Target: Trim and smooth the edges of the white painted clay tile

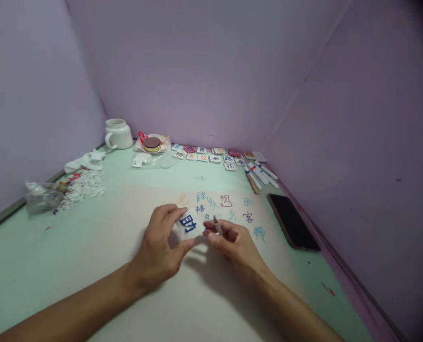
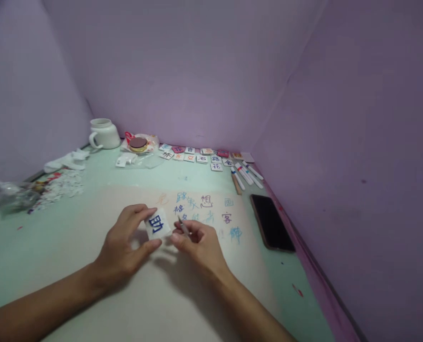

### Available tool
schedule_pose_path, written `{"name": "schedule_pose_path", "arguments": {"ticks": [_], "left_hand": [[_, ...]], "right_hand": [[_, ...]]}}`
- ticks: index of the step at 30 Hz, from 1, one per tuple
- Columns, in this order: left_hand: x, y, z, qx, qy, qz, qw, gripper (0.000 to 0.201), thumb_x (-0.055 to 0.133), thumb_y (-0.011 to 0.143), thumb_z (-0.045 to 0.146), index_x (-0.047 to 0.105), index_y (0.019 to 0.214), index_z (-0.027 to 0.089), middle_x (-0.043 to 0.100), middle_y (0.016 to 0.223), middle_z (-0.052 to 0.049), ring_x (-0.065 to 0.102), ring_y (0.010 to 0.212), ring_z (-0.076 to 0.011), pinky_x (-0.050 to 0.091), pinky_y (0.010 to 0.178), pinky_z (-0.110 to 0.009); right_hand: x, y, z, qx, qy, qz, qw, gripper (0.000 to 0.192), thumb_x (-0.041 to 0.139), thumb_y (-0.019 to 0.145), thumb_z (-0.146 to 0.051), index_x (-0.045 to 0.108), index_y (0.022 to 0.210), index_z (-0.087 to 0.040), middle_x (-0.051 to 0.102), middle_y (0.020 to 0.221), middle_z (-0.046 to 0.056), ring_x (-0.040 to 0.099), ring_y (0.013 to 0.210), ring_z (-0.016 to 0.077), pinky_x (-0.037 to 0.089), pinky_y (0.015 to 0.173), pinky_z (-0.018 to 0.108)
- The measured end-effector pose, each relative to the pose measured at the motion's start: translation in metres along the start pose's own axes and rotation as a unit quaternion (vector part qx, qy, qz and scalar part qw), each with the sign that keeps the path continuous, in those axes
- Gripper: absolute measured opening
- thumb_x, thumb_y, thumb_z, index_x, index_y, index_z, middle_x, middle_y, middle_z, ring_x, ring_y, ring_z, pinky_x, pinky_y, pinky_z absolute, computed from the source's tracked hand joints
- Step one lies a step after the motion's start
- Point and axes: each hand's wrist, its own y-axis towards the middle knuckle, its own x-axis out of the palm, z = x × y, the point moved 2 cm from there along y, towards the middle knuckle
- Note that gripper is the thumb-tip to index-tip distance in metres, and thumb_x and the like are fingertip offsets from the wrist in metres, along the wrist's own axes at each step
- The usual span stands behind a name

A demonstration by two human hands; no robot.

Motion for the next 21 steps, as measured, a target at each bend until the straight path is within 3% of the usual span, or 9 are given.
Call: {"name": "schedule_pose_path", "arguments": {"ticks": [3,7,10,11,14,21], "left_hand": [[0.002,0.000,0.003,-0.022,-0.011,0.007,1.000,0.041,0.057,0.082,0.025,0.046,0.120,0.014,0.047,0.116,-0.013,0.047,0.112,-0.0266,0.043,0.095,-0.042],[-0.001,0.000,0.002,-0.040,-0.048,0.022,0.998,0.046,0.060,0.076,0.021,0.045,0.119,0.016,0.050,0.115,-0.013,0.050,0.106,-0.0262,0.047,0.089,-0.042],[-0.007,0.002,0.003,-0.032,-0.107,0.062,0.992,0.016,0.054,0.080,0.018,0.055,0.096,0.017,0.058,0.090,-0.007,0.056,0.081,-0.0191,0.048,0.071,-0.032],[-0.008,0.003,0.003,-0.036,-0.133,0.055,0.989,0.007,0.052,0.081,0.017,0.057,0.085,0.017,0.058,0.080,-0.005,0.056,0.071,-0.0163,0.047,0.064,-0.029],[-0.006,0.003,0.004,-0.075,-0.192,0.017,0.978,0.017,0.050,0.082,0.017,0.061,0.068,0.017,0.059,0.065,-0.002,0.054,0.058,-0.0127,0.042,0.055,-0.024],[0.001,0.001,-0.001,-0.245,-0.231,-0.017,0.941,0.017,0.055,0.074,0.026,0.067,0.070,0.016,0.063,0.061,-0.002,0.054,0.055,-0.0134,0.040,0.051,-0.023]], "right_hand": [[0.021,0.002,-0.004,-0.001,0.001,-0.002,1.000,0.018,0.070,0.061,-0.032,0.065,0.067,-0.016,0.056,0.055,-0.002,0.046,0.050,0.0106,0.037,0.050,0.024],[0.027,0.006,-0.002,-0.041,-0.037,0.088,0.995,0.030,0.066,0.066,-0.037,0.049,0.050,-0.019,0.037,0.045,-0.007,0.030,0.045,0.0078,0.025,0.044,0.022],[0.023,0.007,0.001,-0.049,-0.068,0.120,0.989,0.033,0.065,0.067,-0.041,0.046,0.050,-0.019,0.034,0.044,-0.007,0.027,0.044,0.0081,0.023,0.042,0.023],[0.021,0.006,0.001,-0.052,-0.079,0.126,0.988,0.033,0.065,0.067,-0.041,0.047,0.050,-0.019,0.034,0.045,-0.007,0.027,0.044,0.0084,0.023,0.043,0.023],[0.021,0.002,0.001,-0.076,-0.115,0.132,0.982,0.029,0.065,0.068,-0.039,0.052,0.052,-0.018,0.040,0.047,-0.005,0.034,0.047,0.0101,0.029,0.045,0.023],[0.027,-0.003,0.005,-0.133,-0.166,0.102,0.972,0.016,0.065,0.074,-0.032,0.069,0.065,-0.019,0.065,0.065,0.002,0.058,0.061,0.0172,0.046,0.057,0.027]]}}
